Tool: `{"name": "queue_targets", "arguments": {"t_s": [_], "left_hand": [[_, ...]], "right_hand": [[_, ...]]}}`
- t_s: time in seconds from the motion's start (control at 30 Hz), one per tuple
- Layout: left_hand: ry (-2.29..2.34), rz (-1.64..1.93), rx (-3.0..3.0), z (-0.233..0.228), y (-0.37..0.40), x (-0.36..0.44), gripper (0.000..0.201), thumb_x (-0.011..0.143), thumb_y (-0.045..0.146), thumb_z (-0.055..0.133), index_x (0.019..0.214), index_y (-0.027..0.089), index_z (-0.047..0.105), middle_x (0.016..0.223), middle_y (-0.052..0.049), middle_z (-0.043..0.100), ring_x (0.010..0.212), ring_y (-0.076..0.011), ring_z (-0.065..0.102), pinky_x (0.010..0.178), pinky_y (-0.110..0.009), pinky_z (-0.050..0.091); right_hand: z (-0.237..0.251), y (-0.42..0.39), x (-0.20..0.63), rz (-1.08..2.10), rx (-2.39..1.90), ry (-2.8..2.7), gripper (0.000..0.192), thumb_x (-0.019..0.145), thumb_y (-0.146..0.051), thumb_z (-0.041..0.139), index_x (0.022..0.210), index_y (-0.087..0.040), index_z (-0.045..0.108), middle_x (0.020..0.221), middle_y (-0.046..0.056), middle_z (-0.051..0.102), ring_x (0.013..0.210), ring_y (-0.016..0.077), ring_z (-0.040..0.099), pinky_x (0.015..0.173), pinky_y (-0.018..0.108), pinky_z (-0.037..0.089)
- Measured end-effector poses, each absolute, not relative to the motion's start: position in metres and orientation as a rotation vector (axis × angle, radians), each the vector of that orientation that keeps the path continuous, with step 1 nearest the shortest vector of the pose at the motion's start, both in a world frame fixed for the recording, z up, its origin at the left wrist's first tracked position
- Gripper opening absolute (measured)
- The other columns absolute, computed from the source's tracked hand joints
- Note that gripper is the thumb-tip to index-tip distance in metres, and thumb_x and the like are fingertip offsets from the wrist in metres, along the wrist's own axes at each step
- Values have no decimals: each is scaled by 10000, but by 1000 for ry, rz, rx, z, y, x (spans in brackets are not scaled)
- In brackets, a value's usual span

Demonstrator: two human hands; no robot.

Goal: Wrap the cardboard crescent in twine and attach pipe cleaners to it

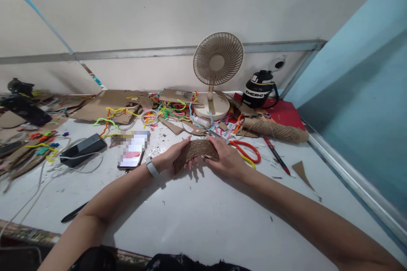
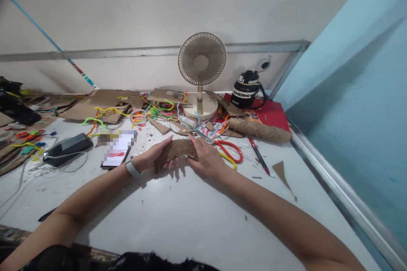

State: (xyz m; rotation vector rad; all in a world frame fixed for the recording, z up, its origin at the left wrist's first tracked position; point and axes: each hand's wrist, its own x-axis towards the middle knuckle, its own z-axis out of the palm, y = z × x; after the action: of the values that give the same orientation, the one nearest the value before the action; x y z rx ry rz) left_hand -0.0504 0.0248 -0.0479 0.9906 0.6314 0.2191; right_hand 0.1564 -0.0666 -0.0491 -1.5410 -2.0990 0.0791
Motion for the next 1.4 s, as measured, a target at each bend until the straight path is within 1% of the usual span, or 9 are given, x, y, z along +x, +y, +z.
{"name": "queue_targets", "arguments": {"t_s": [0.27, 0.43, 0.57, 0.7, 0.87, 1.07, 1.2, 1.33, 1.4], "left_hand": [[656, 235, 1032, -51, 21, -48, 612, 954, 576, 276, 1048, 61, 593, 633, -113, 671, 402, -149, 578, 346, -229, 364], [658, 262, 1016, -49, 20, -48, 609, 956, 570, 274, 1007, 65, 611, 610, -107, 664, 388, -136, 565, 358, -219, 383], [675, 247, 1034, -49, 19, -49, 631, 931, 618, 303, 932, 76, 626, 639, -113, 674, 376, -129, 554, 362, -226, 395], [702, 252, 1013, -49, 19, -49, 628, 929, 620, 304, 975, 81, 623, 647, -108, 679, 389, -129, 553, 366, -223, 390], [697, 228, 1018, -48, 17, -47, 632, 958, 571, 244, 1031, 69, 619, 654, -125, 686, 400, -128, 553, 359, -222, 363], [649, 245, 1030, -51, 17, -47, 611, 928, 620, 324, 892, 94, 634, 643, -117, 684, 400, -128, 558, 380, -233, 410], [644, 270, 1027, -52, 16, -46, 594, 920, 625, 341, 855, 107, 624, 633, -109, 679, 394, -126, 551, 379, -233, 407], [675, 256, 1035, -49, 13, -45, 623, 898, 658, 348, 828, 102, 619, 606, -98, 658, 380, -124, 542, 358, -226, 382], [688, 253, 1066, -46, 11, -45, 635, 893, 662, 358, 839, 88, 623, 608, -98, 654, 372, -116, 533, 342, -217, 352]], "right_hand": [[-48, -67, 158, 233, -1568, -2073, 596, 833, -318, 625, 1388, -210, 438, 1280, 138, 606, 1132, 296, 612, 916, 460, 517], [-49, -64, 160, 303, -1507, -2038, 1077, 700, -459, 771, 1531, -193, 141, 1469, 198, 418, 1324, 340, 446, 986, 504, 471], [-48, -63, 162, 397, -1472, -2062, 855, 772, -462, 707, 1489, -232, 301, 1382, 165, 528, 1259, 325, 517, 1000, 515, 455], [-21, -61, 172, 577, -1349, -1920, 1073, 615, -570, 799, 1491, -224, 286, 1463, 185, 429, 1273, 347, 490, 1027, 538, 422], [31, -46, 195, 814, -1156, -1290, 558, 875, -564, 535, 1303, -207, 496, 1222, 116, 627, 968, 203, 665, 876, 391, 539], [37, -24, 197, 1050, -1344, -1263, 447, 916, -555, 462, 980, -145, 629, 937, 111, 713, 715, 159, 669, 682, 306, 560], [16, -37, 178, 794, -1462, -1842, 484, 869, -565, 547, 1176, -195, 605, 1165, 120, 666, 1010, 229, 653, 875, 399, 536], [-13, -58, 164, 388, -1480, -2233, 901, 671, -501, 782, 1419, -160, 412, 1432, 195, 468, 1322, 345, 440, 1059, 516, 407], [-24, -63, 160, 361, -1512, -2257, 800, 765, -381, 724, 1440, -133, 375, 1420, 205, 481, 1309, 321, 466, 1047, 490, 426]]}}
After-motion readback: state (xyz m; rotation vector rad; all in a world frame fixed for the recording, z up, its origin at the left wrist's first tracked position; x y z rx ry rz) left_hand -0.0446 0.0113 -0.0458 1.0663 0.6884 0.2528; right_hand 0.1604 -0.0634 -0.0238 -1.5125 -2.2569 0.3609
